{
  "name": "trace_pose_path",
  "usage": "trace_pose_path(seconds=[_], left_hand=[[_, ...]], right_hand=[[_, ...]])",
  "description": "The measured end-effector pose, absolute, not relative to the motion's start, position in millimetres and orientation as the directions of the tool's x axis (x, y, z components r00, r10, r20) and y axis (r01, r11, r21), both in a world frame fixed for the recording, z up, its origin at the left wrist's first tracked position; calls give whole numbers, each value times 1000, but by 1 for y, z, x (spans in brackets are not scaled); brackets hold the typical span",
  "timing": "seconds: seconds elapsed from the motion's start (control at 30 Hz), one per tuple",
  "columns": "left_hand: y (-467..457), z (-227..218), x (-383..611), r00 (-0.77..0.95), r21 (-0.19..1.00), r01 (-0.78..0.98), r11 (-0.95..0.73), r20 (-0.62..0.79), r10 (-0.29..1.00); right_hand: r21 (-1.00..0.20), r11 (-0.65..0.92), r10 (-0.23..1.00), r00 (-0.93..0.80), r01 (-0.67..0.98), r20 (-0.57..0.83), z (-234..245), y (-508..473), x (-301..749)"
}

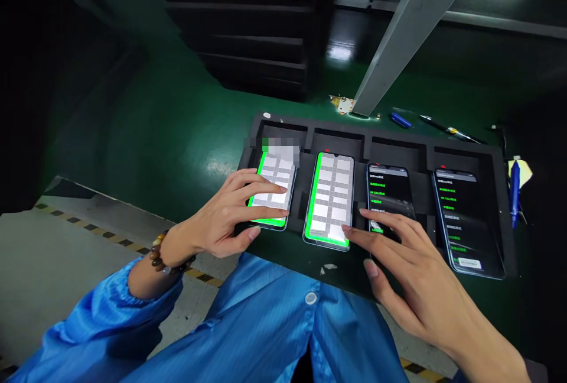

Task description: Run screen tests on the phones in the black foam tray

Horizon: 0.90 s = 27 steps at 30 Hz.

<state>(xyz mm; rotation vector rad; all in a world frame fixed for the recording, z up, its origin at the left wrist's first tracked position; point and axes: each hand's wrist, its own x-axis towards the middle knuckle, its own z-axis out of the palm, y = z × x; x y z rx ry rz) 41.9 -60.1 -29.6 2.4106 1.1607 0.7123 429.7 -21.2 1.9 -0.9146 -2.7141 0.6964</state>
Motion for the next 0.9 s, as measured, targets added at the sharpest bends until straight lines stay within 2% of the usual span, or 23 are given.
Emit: trace_pose_path(seconds=[0.57, 0.9], left_hand=[[-1, -36, 28, 510, 504, 696, -511, 154, 846], [20, -40, 33, 411, 468, 774, -426, 140, 901]], right_hand=[[-473, 653, 661, -750, 592, -25, -8, 57, 416], [-432, 644, 687, -725, 631, -35, -10, 88, 403]])
